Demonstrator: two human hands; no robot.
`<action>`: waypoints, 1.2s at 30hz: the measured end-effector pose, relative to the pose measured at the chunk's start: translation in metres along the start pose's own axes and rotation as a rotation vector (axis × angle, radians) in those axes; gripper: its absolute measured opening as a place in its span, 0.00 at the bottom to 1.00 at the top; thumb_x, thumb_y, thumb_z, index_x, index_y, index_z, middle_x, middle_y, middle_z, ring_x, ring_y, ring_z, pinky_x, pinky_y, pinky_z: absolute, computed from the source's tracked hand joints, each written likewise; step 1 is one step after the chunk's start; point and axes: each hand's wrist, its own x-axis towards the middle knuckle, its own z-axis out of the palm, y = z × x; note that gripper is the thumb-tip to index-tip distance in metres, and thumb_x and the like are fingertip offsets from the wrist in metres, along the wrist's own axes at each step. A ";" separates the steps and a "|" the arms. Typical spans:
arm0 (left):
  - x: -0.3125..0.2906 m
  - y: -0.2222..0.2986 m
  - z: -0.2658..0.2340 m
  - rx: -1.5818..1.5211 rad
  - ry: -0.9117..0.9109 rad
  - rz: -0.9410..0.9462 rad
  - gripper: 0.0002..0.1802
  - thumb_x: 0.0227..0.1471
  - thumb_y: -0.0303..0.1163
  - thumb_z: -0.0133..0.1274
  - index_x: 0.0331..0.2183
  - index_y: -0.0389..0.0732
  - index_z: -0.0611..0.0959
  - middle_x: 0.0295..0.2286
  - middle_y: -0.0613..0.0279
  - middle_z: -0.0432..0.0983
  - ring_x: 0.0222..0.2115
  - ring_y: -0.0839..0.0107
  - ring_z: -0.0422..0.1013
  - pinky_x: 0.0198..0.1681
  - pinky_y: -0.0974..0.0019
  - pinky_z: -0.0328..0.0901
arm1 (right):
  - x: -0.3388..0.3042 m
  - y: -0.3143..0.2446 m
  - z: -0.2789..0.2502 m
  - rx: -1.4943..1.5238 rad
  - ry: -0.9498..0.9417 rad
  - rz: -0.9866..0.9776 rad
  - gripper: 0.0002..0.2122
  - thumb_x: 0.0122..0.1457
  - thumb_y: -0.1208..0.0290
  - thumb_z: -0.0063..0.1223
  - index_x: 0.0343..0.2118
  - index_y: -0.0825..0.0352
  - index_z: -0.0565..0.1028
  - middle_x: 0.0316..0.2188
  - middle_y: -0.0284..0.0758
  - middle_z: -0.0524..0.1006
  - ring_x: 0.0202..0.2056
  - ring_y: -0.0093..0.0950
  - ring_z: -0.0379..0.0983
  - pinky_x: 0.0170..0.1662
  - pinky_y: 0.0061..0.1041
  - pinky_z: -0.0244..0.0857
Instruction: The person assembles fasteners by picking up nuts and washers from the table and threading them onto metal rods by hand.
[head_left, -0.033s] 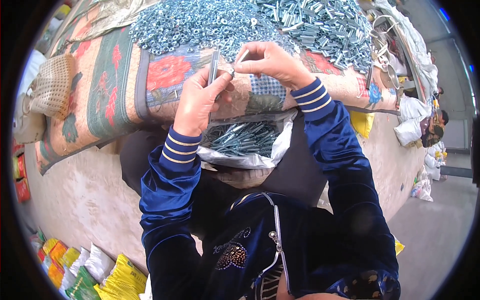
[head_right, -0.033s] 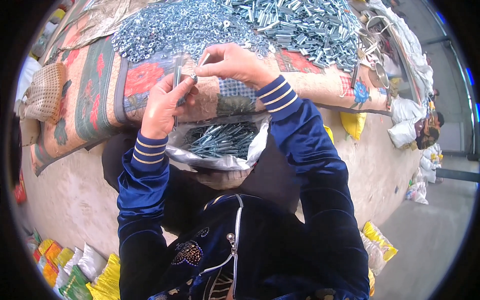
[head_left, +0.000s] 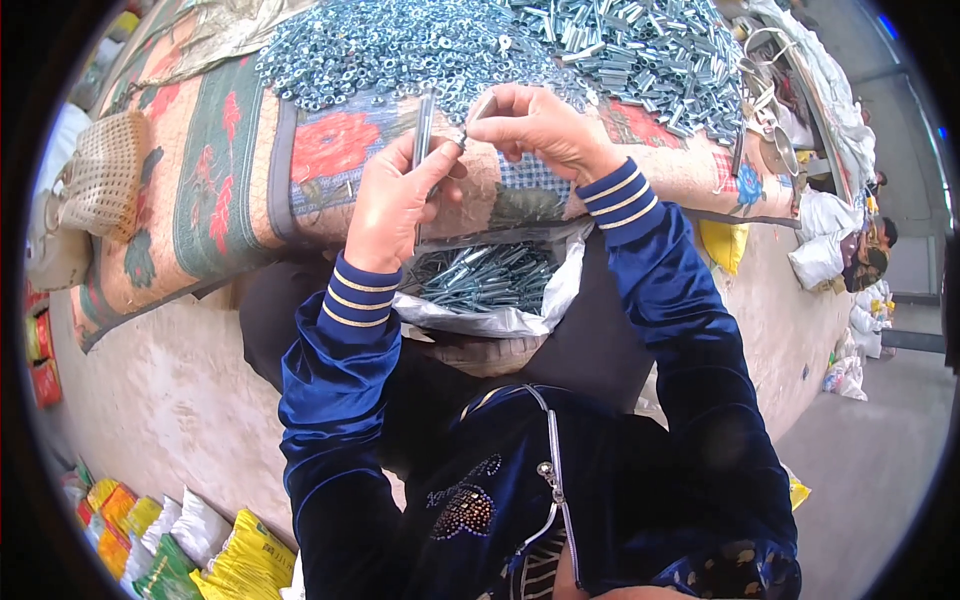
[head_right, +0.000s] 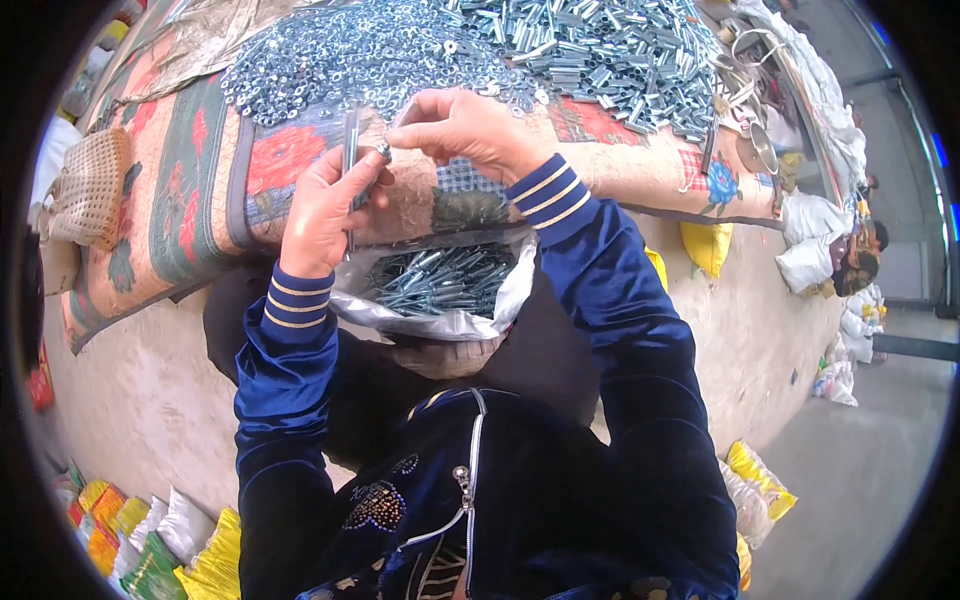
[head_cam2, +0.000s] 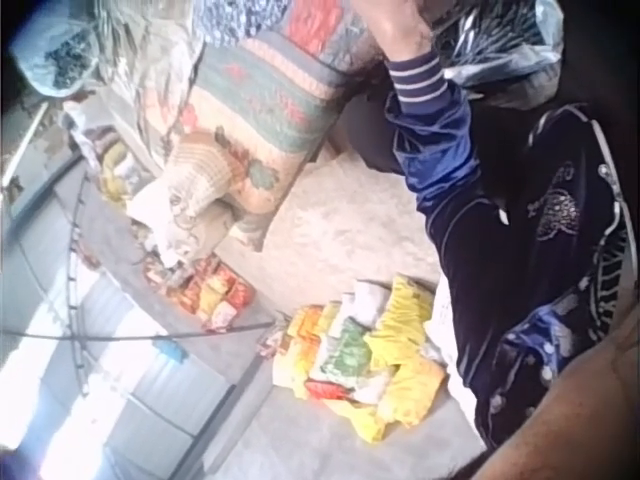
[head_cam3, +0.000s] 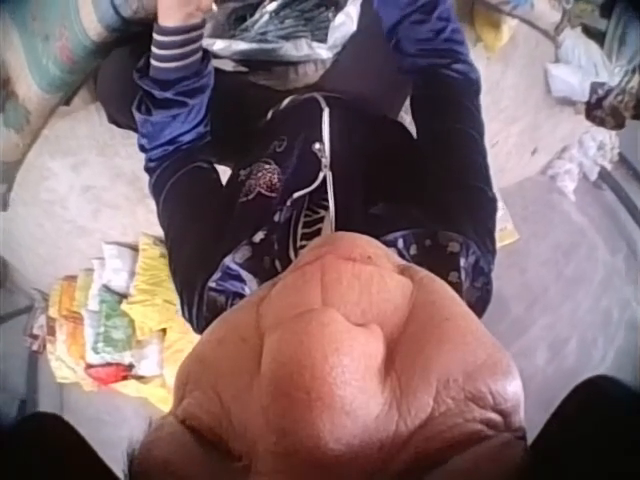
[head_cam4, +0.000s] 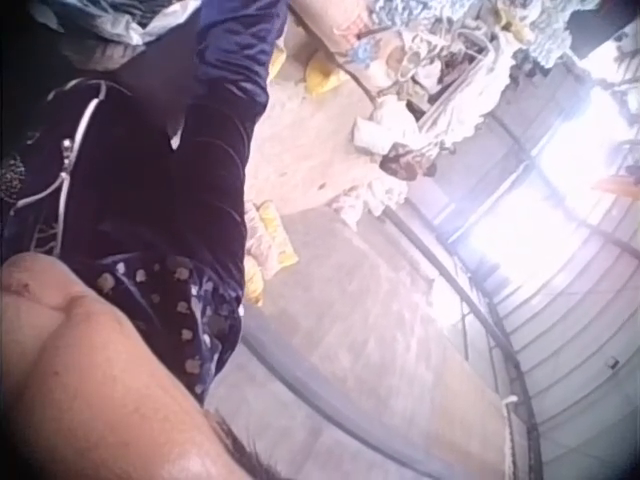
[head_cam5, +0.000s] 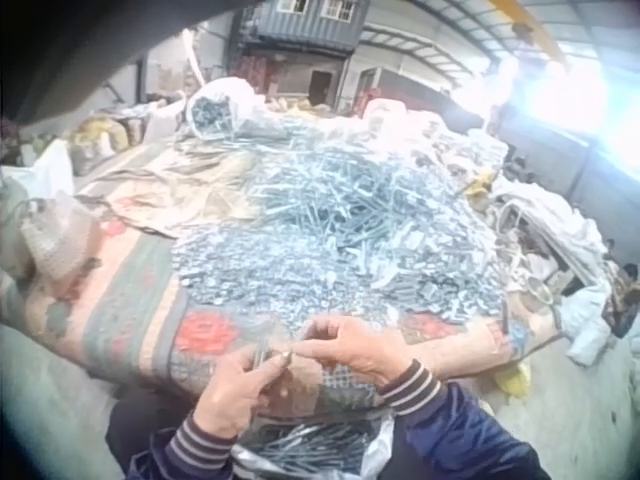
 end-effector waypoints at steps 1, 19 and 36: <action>0.000 0.002 0.002 -0.019 0.000 -0.004 0.08 0.52 0.34 0.56 0.33 0.41 0.78 0.24 0.67 0.76 0.20 0.83 0.70 0.16 0.82 0.54 | 0.002 0.004 0.002 0.244 -0.042 0.047 0.09 0.55 0.65 0.56 0.31 0.67 0.75 0.19 0.22 0.67 0.19 0.13 0.59 0.21 0.13 0.53; 0.003 -0.013 0.014 -0.019 -0.208 -0.147 0.15 0.55 0.43 0.50 0.33 0.40 0.80 0.15 0.74 0.68 0.12 0.86 0.60 0.13 0.83 0.48 | -0.015 -0.005 -0.027 0.137 0.277 -0.355 0.12 0.59 0.61 0.52 0.31 0.67 0.77 0.17 0.22 0.68 0.19 0.11 0.61 0.23 0.11 0.54; -0.003 -0.015 0.019 0.005 0.040 0.166 0.10 0.51 0.31 0.57 0.32 0.34 0.76 0.17 0.63 0.73 0.15 0.78 0.69 0.17 0.76 0.65 | -0.018 -0.002 -0.013 0.046 0.188 -0.319 0.16 0.55 0.56 0.55 0.33 0.68 0.78 0.28 0.30 0.76 0.31 0.14 0.68 0.33 0.15 0.61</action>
